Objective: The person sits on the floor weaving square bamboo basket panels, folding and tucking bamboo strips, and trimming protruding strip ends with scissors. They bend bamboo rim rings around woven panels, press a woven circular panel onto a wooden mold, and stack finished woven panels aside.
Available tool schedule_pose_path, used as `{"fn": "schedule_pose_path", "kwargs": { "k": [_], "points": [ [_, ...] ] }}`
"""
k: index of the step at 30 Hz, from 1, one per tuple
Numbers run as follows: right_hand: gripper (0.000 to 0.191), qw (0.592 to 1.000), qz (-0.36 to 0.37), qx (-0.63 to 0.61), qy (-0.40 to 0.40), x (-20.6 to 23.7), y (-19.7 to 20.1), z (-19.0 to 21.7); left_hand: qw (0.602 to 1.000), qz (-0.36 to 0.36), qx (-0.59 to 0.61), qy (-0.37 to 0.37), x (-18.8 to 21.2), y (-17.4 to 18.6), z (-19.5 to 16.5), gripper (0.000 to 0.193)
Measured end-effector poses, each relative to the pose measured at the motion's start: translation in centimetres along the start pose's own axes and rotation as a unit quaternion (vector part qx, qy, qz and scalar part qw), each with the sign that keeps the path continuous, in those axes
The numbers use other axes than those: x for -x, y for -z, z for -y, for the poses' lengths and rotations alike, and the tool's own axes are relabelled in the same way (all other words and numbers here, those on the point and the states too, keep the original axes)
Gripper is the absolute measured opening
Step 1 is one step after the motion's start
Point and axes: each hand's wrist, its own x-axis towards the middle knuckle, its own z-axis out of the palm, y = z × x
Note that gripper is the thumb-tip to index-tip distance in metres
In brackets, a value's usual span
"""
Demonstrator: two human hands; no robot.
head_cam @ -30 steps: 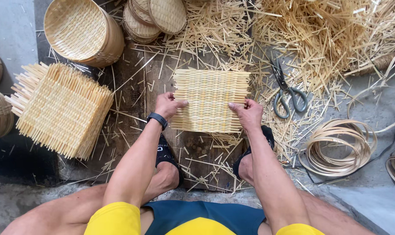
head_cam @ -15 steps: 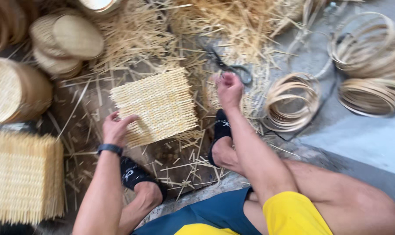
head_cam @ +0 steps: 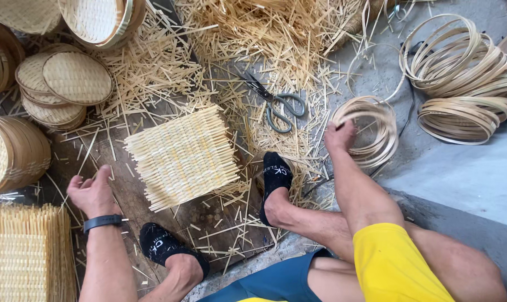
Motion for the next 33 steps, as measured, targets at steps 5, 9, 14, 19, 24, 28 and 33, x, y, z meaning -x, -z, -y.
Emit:
{"fn": "schedule_pose_path", "kwargs": {
  "k": [5, 9, 14, 19, 24, 28, 33],
  "points": [
    [0.038, 0.991, 0.096, 0.071, 0.061, -0.7, 0.4, 3.5, 0.998, -0.028, 0.007, 0.052, -0.4, 1.1, -1.2, 0.082],
    [0.038, 0.973, -0.022, 0.098, 0.208, -1.4, 1.8, 3.0, 0.998, -0.021, 0.025, 0.050, -0.1, 1.2, -2.2, 0.081],
    [0.034, 0.983, 0.012, 0.137, 0.119, -1.9, 4.8, 2.1, 0.997, -0.010, 0.064, 0.029, -0.1, 0.9, -2.6, 0.076],
    [0.027, 0.983, 0.047, 0.172, 0.054, 0.0, 8.8, 3.3, 0.995, -0.001, 0.078, -0.066, 0.8, 0.8, -3.8, 0.074],
    [0.020, 0.927, -0.065, 0.059, 0.365, 2.0, 13.4, 9.1, 0.962, -0.013, -0.067, -0.263, 5.8, -1.3, -8.4, 0.064],
    [0.013, 0.874, 0.061, -0.150, 0.457, 7.0, 14.0, 17.8, 0.887, 0.172, -0.008, -0.429, 13.5, -6.6, -13.6, 0.021],
    [0.017, 0.792, 0.148, -0.242, 0.540, 19.1, 11.4, 25.2, 0.850, 0.456, 0.233, -0.122, 21.7, -11.2, -18.0, 0.038]
  ]
}}
